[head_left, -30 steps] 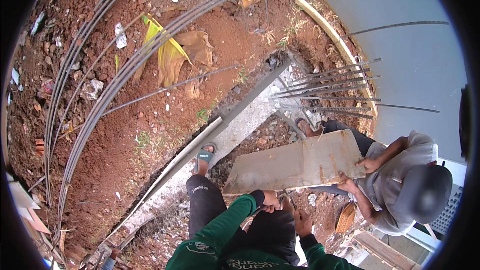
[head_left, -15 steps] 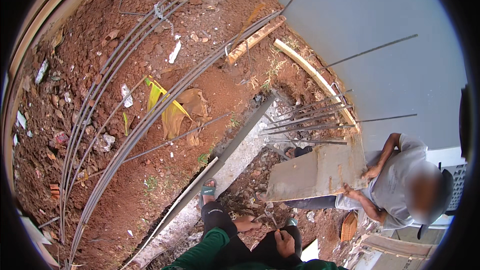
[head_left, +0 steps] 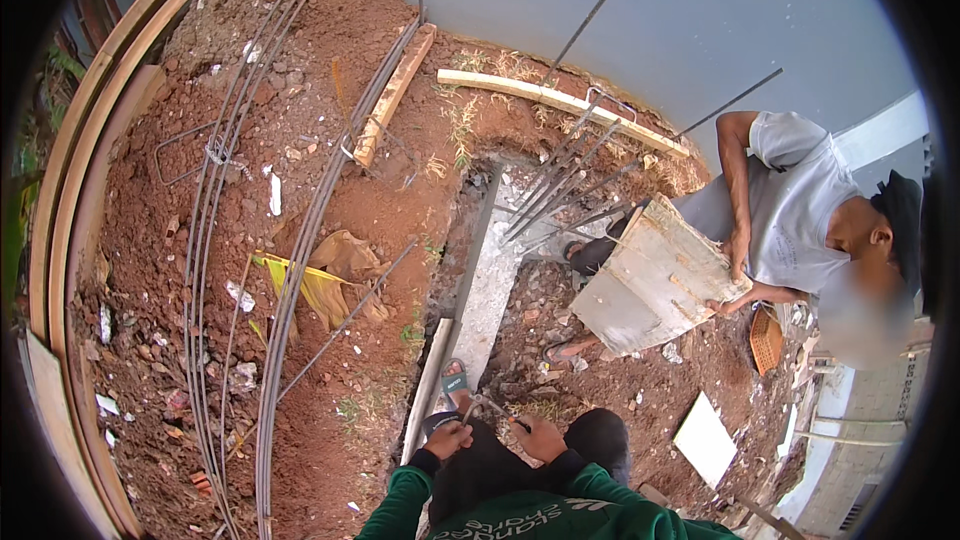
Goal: The person uses a metal bar to scrape and clear debris from a concrete channel on the ground. They repeatedly scrape along the channel's length, removing dirt and small rocks. Another worker is visible nearby working on the same area.
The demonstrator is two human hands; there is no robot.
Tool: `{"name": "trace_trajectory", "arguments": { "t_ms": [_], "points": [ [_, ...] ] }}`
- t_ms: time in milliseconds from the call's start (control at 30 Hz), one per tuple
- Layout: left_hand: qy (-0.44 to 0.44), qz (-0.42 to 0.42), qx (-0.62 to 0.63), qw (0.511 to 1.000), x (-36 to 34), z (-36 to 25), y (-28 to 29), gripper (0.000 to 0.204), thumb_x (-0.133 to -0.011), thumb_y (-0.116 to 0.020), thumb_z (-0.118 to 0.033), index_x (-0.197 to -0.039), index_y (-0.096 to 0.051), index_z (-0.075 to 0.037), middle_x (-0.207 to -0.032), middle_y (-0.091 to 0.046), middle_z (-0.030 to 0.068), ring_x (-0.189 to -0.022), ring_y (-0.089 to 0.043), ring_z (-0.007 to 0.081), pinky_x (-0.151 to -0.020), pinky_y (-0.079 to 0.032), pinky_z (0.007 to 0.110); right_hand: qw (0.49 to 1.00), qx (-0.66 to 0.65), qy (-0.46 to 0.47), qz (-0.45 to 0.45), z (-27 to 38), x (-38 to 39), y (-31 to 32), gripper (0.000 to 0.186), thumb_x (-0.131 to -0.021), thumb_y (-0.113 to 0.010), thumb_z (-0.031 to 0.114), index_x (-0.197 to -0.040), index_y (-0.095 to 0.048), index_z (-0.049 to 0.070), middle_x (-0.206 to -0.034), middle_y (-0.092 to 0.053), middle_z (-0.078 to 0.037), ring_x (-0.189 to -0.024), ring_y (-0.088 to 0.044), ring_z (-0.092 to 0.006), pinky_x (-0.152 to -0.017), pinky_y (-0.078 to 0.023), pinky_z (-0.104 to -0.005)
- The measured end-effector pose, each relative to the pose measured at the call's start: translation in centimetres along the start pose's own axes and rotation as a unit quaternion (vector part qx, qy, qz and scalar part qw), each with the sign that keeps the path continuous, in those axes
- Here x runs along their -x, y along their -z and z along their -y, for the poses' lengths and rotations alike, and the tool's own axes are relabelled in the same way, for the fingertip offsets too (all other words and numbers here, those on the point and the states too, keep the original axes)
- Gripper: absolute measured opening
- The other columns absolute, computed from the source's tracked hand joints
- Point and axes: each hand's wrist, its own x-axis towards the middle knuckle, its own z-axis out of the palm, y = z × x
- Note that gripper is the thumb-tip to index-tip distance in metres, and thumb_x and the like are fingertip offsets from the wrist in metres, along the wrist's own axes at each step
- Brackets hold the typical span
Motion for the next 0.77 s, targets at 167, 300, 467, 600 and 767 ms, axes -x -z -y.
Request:
{"name": "trace_trajectory", "arguments": {
  "t_ms": [167,300,467,600,767],
  "points": [
    [0.000,-0.110,0.102,0.989,-0.2,5.6,3.3,0.035,-0.090,-0.061,-0.034,-0.112,-0.058,-0.008,-0.095,-0.065,0.0059,-0.083,-0.064,0.0181,-0.071,-0.051,0.034,0.995,-0.030,0.052,-0.079,1.6,-1.1,2.3,0.030,-0.085,-0.061,0.034,-0.096,-0.062,0.007,-0.087,-0.065,-0.019,-0.085,-0.062,-0.0389,-0.073,-0.048,-0.0467],
    [0.121,-0.163,0.322,0.925,3.4,10.1,7.1,0.030,-0.091,-0.053,-0.033,-0.107,-0.056,-0.007,-0.098,-0.065,0.0116,-0.083,-0.065,0.0252,-0.073,-0.051,0.040,0.993,0.029,0.030,-0.109,3.6,-2.0,5.5,0.030,-0.084,-0.062,0.034,-0.099,-0.063,0.008,-0.090,-0.066,-0.020,-0.086,-0.062,-0.0390,-0.075,-0.049,-0.0464],
    [0.133,-0.230,0.312,0.912,7.2,18.9,9.8,0.031,-0.093,-0.047,-0.034,-0.104,-0.053,-0.006,-0.094,-0.065,0.0151,-0.075,-0.064,0.0281,-0.063,-0.052,0.039,0.973,-0.015,0.074,-0.216,4.2,-4.1,6.8,0.030,-0.085,-0.064,0.031,-0.098,-0.064,0.004,-0.081,-0.065,-0.020,-0.079,-0.064,-0.0359,-0.071,-0.049,-0.0434],
    [0.199,-0.310,0.412,0.833,8.9,20.8,9.4,0.030,-0.096,-0.037,-0.025,-0.112,-0.051,-0.003,-0.089,-0.064,0.0194,-0.062,-0.060,0.0274,-0.049,-0.050,0.038,0.966,-0.162,0.089,-0.183,7.3,-3.5,8.0,0.023,-0.084,-0.066,0.024,-0.086,-0.064,0.002,-0.069,-0.062,-0.014,-0.063,-0.060,-0.0249,-0.061,-0.046,-0.0364],
    [0.165,-0.317,0.351,0.865,7.5,17.9,7.9,0.039,-0.091,-0.053,-0.026,-0.124,-0.049,-0.005,-0.107,-0.064,0.0231,-0.082,-0.066,0.0357,-0.062,-0.057,0.044,0.965,-0.193,0.109,-0.142,8.0,-4.0,6.0,0.024,-0.085,-0.066,0.025,-0.082,-0.063,0.002,-0.065,-0.061,-0.006,-0.060,-0.055,-0.0203,-0.060,-0.044,-0.0351]
  ]
}}
